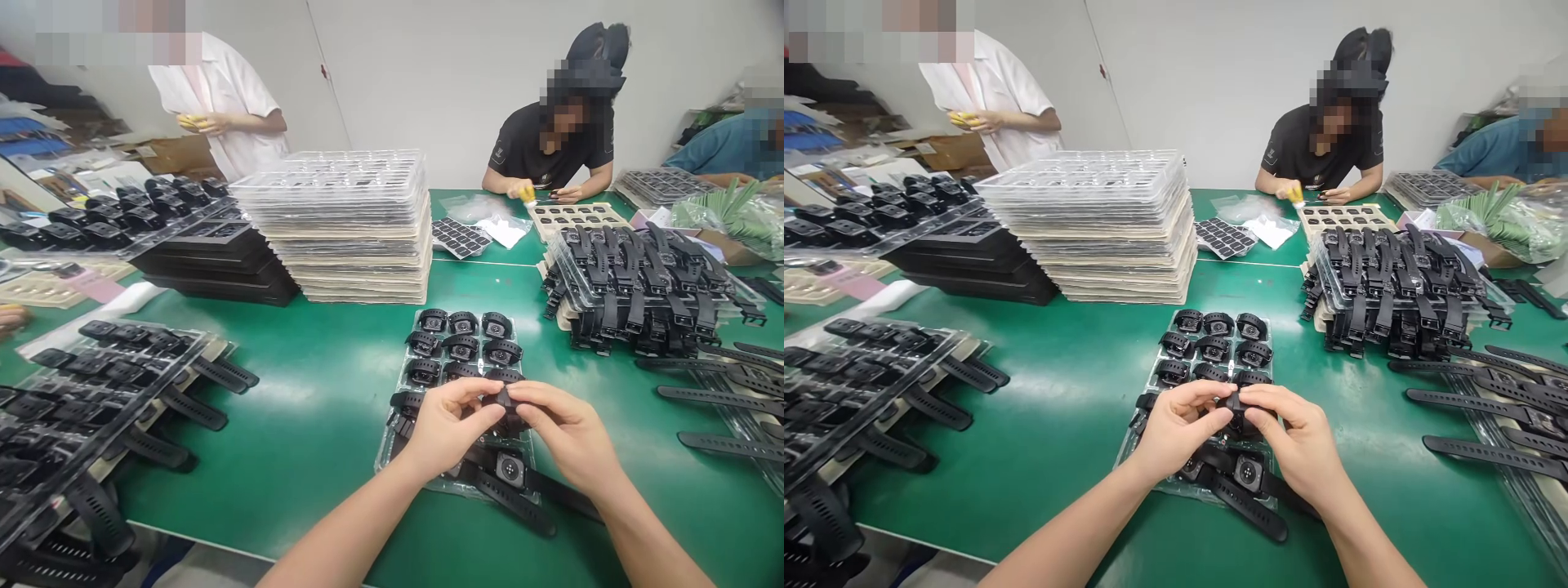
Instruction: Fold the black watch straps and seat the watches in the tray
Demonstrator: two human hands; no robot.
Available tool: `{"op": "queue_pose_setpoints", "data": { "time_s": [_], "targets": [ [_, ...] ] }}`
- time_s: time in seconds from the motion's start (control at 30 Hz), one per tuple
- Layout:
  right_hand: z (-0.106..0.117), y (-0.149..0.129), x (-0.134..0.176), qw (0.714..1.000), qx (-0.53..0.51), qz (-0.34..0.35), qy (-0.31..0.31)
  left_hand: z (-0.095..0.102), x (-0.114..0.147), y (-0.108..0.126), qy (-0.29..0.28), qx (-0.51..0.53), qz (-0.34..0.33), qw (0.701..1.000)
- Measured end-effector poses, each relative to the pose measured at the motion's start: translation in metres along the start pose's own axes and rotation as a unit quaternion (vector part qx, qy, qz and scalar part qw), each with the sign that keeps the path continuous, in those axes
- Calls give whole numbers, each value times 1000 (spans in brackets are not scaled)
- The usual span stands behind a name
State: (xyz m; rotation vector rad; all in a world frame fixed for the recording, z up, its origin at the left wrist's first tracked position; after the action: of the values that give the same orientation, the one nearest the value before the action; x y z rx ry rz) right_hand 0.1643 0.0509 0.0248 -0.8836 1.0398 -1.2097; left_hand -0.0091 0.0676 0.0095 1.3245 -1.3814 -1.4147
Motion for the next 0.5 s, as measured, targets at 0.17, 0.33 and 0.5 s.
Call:
{"op": "queue_pose_setpoints", "data": {
  "time_s": [0.17,0.33,0.5],
  "targets": [
    [-3,-1,3,999,-18,6,25,-5,1,1,-2,18,13,1000],
    [-5,-5,4,1000,3,14,18,-4,2,3,32,31,34,998],
    [-8,-9,3,999,9,38,-3,-4,0,2,37,26,44,998]
  ]
}}
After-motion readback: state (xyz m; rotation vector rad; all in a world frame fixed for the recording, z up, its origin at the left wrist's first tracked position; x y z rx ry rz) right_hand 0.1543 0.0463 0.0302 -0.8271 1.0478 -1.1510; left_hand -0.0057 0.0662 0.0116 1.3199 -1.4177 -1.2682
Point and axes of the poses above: each hand's wrist, its own x-axis away from the middle knuckle, its own z-axis out of the back of the hand, y = z × x, the point moved 7 cm from there along -x, towards the middle knuckle, and after that the axes turned 8 degrees about -z, right-handed, at the moved point
